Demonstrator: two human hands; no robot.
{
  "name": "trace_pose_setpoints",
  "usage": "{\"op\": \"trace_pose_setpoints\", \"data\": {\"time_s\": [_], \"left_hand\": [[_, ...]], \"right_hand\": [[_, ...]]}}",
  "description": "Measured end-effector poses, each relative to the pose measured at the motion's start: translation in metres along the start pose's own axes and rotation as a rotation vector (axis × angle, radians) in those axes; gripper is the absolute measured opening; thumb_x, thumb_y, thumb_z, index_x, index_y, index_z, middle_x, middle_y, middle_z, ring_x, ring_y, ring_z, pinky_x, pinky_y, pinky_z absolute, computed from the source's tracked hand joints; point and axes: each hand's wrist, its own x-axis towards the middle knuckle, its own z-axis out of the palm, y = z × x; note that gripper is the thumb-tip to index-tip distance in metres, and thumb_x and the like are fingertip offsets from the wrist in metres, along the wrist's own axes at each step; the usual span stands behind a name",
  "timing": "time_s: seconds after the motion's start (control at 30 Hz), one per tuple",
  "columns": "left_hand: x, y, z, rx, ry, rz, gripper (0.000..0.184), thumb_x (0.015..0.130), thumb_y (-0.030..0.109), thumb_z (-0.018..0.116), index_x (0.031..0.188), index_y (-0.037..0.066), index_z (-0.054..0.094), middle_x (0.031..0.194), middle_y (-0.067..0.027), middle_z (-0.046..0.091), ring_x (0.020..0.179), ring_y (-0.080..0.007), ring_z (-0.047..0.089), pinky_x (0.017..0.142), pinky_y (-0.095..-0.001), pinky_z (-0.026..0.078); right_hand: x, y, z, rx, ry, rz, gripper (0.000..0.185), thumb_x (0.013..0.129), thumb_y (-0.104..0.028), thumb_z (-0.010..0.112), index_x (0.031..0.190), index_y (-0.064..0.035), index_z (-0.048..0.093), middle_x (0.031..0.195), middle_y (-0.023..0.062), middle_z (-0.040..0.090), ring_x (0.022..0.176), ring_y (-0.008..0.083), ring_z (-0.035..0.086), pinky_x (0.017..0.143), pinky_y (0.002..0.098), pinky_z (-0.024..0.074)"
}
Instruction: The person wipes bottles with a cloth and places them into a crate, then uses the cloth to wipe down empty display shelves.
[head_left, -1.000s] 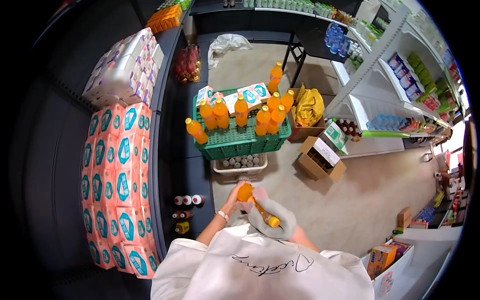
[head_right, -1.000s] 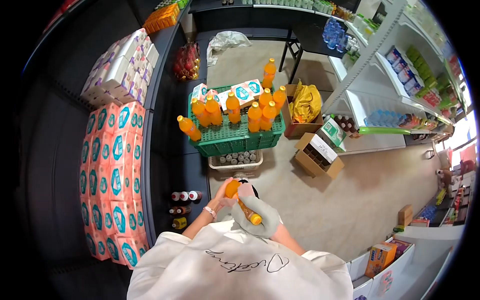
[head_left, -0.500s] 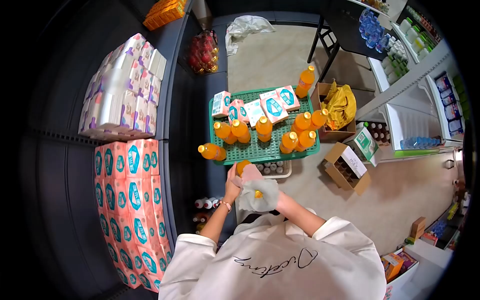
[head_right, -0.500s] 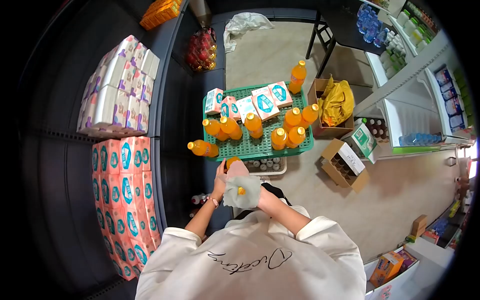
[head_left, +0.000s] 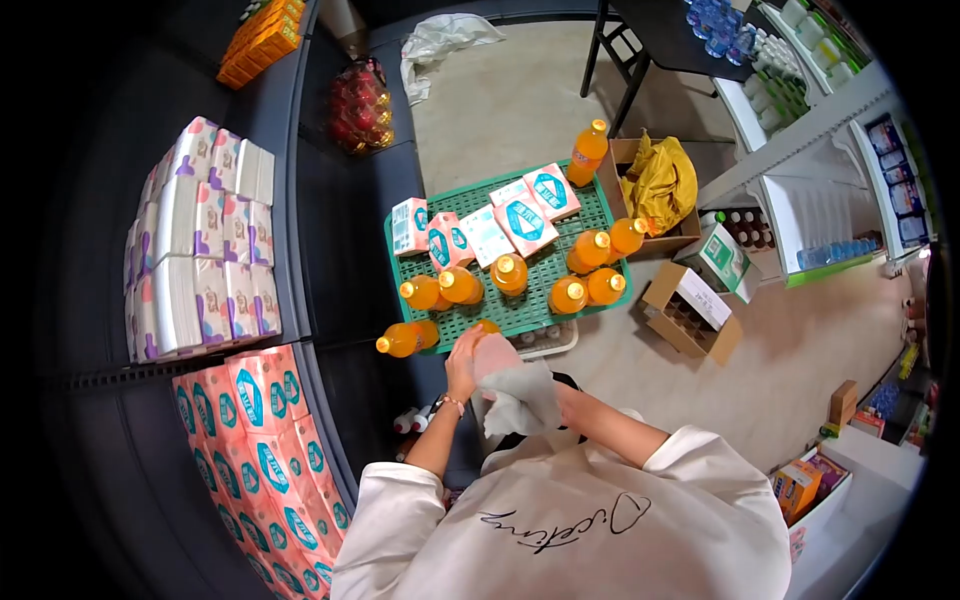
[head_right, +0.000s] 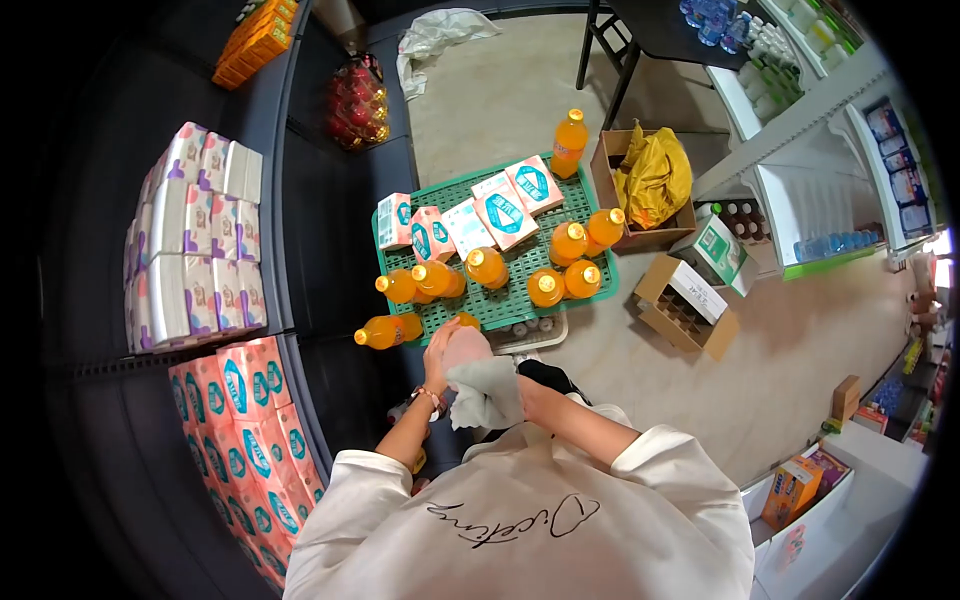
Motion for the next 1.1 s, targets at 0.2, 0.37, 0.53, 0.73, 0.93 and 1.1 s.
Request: {"op": "trace_pose_setpoints", "data": {"time_s": [0.2,0.37,0.53,0.73,0.93,1.1], "left_hand": [[-0.008,-0.046,0.027,-0.113,0.133,-0.11,0.049,0.073,0.005,0.066,0.121,0.006,0.054,0.12,-0.0116,0.061,0.112,-0.0311,0.058,0.092,-0.0375,0.048],[-0.012,-0.069,0.051,-0.183,0.252,-0.27,0.059,0.068,0.008,0.074,0.122,0.005,0.052,0.114,-0.014,0.063,0.106,-0.0323,0.06,0.089,-0.0376,0.048],[-0.005,-0.078,0.068,-0.239,0.313,-0.357,0.07,0.062,0.01,0.083,0.123,0.003,0.05,0.109,-0.0163,0.065,0.101,-0.0334,0.062,0.085,-0.0378,0.049],[0.013,-0.081,0.074,-0.354,0.326,-0.476,0.058,0.062,0.012,0.086,0.11,-0.002,0.058,0.103,-0.0169,0.067,0.095,-0.0324,0.065,0.08,-0.0384,0.051],[0.0,-0.118,0.099,-0.457,0.325,-0.498,0.057,0.066,0.008,0.083,0.116,0.0,0.055,0.11,-0.0128,0.066,0.1,-0.0268,0.064,0.085,-0.0371,0.051],[0.002,-0.096,0.094,-0.37,0.434,-0.442,0.08,0.061,0.013,0.086,0.128,0.001,0.044,0.118,-0.016,0.06,0.099,-0.0306,0.063,0.084,-0.0386,0.05]], "right_hand": [[-0.029,-0.011,0.005,-1.393,0.054,-0.441,0.028,0.09,-0.015,0.055,0.117,-0.0093,0.061,0.103,0.0106,0.065,0.09,0.021,0.062,0.076,0.0331,0.0507],[-0.069,-0.038,0.002,-1.978,0.218,-0.826,0.033,0.087,-0.012,0.056,0.12,-0.0094,0.06,0.104,0.0131,0.064,0.091,0.0241,0.061,0.079,0.034,0.0498],[-0.116,-0.066,0.049,-1.983,0.77,-1.436,0.026,0.093,-0.02,0.051,0.113,-0.0069,0.057,0.111,0.0041,0.059,0.103,0.0281,0.052,0.084,0.0392,0.0467],[-0.119,-0.079,0.059,-1.894,0.888,-1.685,0.031,0.093,-0.027,0.048,0.118,-0.0089,0.053,0.113,0.0044,0.056,0.104,0.0274,0.052,0.086,0.0392,0.0463],[-0.116,-0.073,0.069,-1.817,0.712,-1.69,0.036,0.094,-0.033,0.045,0.122,-0.0109,0.049,0.115,0.0046,0.054,0.105,0.0267,0.051,0.087,0.0392,0.0458],[-0.101,-0.062,0.103,-1.541,0.332,-1.584,0.04,0.095,-0.038,0.043,0.125,-0.0125,0.046,0.117,0.0049,0.053,0.106,0.0261,0.05,0.088,0.0392,0.0454]]}}
